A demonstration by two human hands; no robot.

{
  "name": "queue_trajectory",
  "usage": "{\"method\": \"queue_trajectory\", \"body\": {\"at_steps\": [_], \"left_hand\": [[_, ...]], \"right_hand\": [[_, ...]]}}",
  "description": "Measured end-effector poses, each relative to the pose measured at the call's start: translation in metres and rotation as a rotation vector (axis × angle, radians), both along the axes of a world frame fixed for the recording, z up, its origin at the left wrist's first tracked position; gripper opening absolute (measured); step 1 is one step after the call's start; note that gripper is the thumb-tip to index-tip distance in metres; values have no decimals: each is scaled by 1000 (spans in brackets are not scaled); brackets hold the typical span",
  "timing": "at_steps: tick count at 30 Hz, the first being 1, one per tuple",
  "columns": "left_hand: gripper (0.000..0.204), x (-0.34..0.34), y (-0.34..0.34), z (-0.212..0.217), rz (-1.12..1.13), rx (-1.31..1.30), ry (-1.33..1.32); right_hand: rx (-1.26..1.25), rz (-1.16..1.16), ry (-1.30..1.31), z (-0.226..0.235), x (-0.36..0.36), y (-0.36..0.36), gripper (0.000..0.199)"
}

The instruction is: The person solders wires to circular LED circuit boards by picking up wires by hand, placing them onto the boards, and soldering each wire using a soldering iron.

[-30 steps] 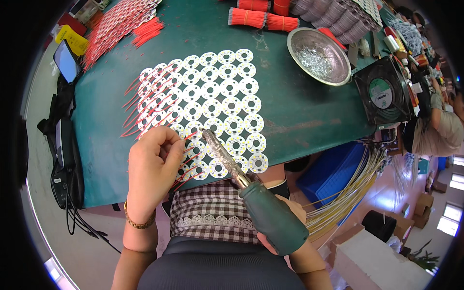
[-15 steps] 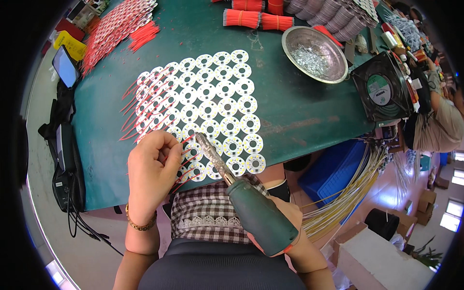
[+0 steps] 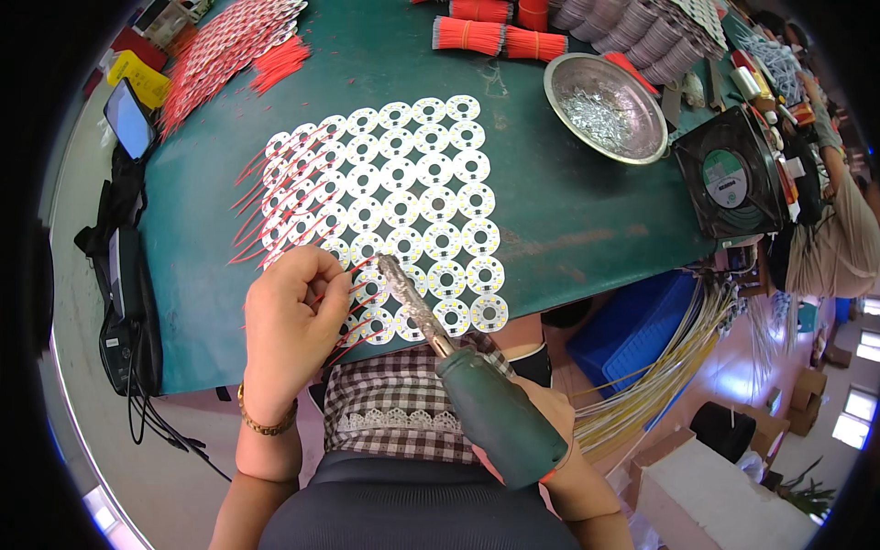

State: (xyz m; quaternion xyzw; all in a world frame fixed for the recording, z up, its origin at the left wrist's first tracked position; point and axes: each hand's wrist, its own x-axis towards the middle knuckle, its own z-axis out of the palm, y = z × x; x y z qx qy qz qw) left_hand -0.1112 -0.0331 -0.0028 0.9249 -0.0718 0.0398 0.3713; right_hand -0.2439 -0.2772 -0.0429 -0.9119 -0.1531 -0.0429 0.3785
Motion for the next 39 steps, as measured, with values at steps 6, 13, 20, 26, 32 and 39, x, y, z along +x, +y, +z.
{"method": "queue_trajectory", "body": {"at_steps": [6, 13, 20, 26, 32, 39], "left_hand": [[6, 1, 2, 1, -22, 34, -1], [6, -1, 13, 10, -27, -8, 46], [8, 7, 13, 19, 143, -239, -111], [9, 11, 3, -6, 102, -176, 35], [8, 12, 0, -7, 96, -134, -6], [6, 12, 2, -7, 72, -86, -29]], "right_hand": [[333, -188, 277, -21, -29, -14, 29], [-60, -142, 320, 0, -4, -9, 18], [480, -123, 355, -11, -9, -7, 58], [940, -282, 369, 5, -1, 12, 26], [565, -182, 347, 11, 4, 8, 18], [437, -93, 315, 7, 10, 7, 23]]}}
